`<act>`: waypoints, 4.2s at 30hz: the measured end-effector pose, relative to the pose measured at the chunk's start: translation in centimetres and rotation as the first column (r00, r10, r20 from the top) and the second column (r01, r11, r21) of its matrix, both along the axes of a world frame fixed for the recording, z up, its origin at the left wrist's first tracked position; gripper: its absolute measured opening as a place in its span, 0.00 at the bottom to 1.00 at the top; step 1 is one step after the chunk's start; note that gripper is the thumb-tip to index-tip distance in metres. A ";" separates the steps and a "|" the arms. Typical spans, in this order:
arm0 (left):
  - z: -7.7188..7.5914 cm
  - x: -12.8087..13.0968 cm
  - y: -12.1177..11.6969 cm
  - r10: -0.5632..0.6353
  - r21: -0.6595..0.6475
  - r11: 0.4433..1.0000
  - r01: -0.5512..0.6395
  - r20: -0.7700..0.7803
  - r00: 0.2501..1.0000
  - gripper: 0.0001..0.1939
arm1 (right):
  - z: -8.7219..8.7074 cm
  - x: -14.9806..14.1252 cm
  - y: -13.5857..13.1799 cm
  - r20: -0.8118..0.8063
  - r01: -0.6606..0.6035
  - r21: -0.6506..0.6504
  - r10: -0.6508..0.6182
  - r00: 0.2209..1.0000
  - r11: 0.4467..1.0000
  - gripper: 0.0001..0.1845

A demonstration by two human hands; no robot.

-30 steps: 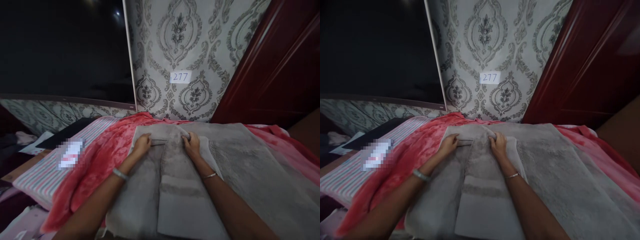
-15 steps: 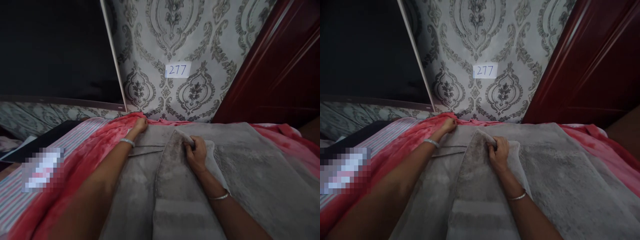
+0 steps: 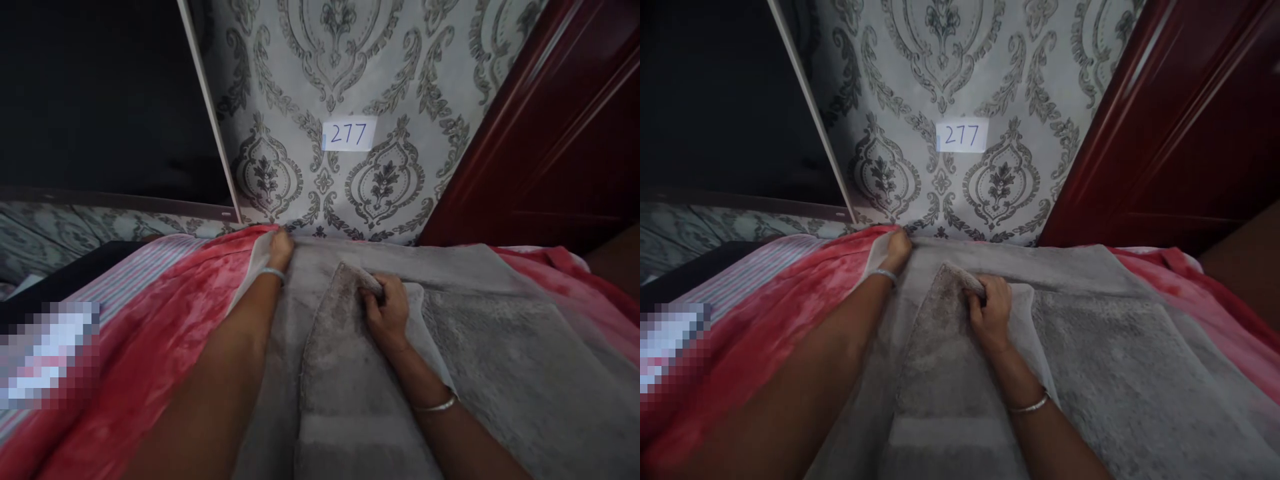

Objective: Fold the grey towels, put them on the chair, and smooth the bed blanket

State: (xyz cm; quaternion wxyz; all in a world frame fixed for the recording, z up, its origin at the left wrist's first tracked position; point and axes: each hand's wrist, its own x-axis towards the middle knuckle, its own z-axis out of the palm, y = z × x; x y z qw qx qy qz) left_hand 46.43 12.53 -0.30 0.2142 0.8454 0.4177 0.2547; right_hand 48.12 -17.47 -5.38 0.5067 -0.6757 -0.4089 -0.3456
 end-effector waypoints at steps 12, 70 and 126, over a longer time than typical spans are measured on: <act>-2.0 -15.3 -8.5 -0.298 0.163 0.897 0.410 -0.461 0.836 0.32 | -0.3 0.4 0.1 -0.075 -0.001 -0.056 -0.003 0.997 0.998 0.09; -4.2 -40.5 -20.2 -0.113 -0.037 0.993 0.110 -0.103 0.988 0.26 | 2.7 -11.5 9.3 -0.221 -0.191 -0.895 -0.029 0.975 0.404 0.31; -3.8 -25.7 -31.2 -0.520 0.203 0.717 0.667 -0.482 0.705 0.28 | -2.8 -4.9 -30.5 -0.428 0.164 -0.669 -0.556 0.713 0.725 0.32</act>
